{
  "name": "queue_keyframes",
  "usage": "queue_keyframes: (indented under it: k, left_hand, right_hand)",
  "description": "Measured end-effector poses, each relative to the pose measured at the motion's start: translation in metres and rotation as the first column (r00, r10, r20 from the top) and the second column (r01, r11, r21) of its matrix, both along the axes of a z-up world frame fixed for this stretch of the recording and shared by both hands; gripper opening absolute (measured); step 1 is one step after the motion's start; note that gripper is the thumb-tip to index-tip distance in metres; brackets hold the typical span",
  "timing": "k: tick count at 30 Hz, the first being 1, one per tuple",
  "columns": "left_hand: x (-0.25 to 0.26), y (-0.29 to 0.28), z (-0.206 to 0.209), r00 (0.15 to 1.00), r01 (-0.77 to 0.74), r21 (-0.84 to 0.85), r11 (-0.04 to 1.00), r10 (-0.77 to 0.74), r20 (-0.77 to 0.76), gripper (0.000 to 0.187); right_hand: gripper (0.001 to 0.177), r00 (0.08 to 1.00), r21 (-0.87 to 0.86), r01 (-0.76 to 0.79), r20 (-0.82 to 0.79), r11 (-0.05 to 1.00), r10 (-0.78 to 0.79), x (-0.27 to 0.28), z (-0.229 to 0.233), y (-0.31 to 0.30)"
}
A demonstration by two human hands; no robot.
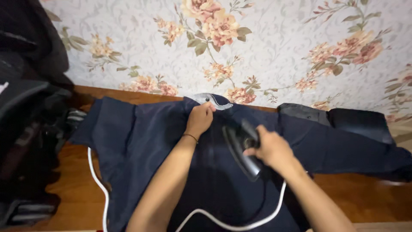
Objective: The person lays a dark blue jacket flat on a wooden surface and uses an electric iron to smooth the front and sleeves. The person repeatedly moves the iron across the fabric while holding the garment in place with the other hand.
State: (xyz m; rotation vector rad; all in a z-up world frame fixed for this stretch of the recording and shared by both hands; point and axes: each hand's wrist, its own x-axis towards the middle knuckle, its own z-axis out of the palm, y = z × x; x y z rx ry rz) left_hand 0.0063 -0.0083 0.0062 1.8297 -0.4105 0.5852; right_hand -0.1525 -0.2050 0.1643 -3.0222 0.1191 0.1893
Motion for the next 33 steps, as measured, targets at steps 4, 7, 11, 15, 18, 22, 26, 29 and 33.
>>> queue_keyframes:
  k: [4,7,11,15,18,22,26,29,33]
  left_hand:
    - [-0.005,0.005,-0.001,0.997,-0.019,0.004,1.000,0.019,-0.069,0.019]
    - [-0.011,0.004,-0.002,0.994,-0.019,-0.001,1.000,0.019,-0.104,0.018]
    - [-0.006,0.002,-0.003,0.994,-0.092,-0.158,0.983,0.101,0.048,0.020]
    - [-0.006,0.000,-0.004,0.997,-0.074,-0.090,0.993,0.075,-0.001,0.022]
    - [-0.008,0.002,0.002,0.995,-0.091,-0.049,0.995,0.089,-0.044,0.023]
    - [-0.012,0.001,0.004,0.994,-0.102,-0.015,0.995,0.101,-0.043,0.026]
    - [-0.015,0.000,0.004,0.991,-0.122,0.021,0.992,0.123,-0.045,0.022]
    - [-0.014,0.001,0.007,0.993,-0.121,0.053,0.991,0.120,0.019,0.022]
    - [-0.013,0.000,0.008,0.996,-0.070,0.053,0.996,0.072,-0.043,0.017]
  right_hand:
    - [0.077,0.999,-0.013,-0.035,-0.023,0.999,0.035,-0.014,-0.004,0.009]
    - [0.072,1.000,-0.083,0.007,-0.001,0.997,-0.007,0.000,-0.006,-0.003]
    - [0.071,0.996,-0.049,0.089,-0.028,0.995,-0.090,0.011,-0.007,-0.015]
    - [0.066,0.999,-0.070,0.021,0.034,0.997,-0.019,0.005,-0.007,-0.011]
    - [0.066,0.998,-0.065,-0.063,0.003,0.996,0.064,-0.020,-0.010,0.005]
    - [0.068,0.993,-0.039,-0.110,-0.055,0.993,0.108,-0.027,-0.006,0.016]
    - [0.072,0.999,-0.059,-0.037,-0.026,0.998,0.036,-0.002,-0.007,0.002]
    - [0.074,1.000,-0.034,0.005,0.027,0.999,-0.004,0.026,-0.010,-0.016]
    - [0.075,0.992,0.004,0.112,0.063,0.994,-0.112,0.058,-0.018,-0.041]
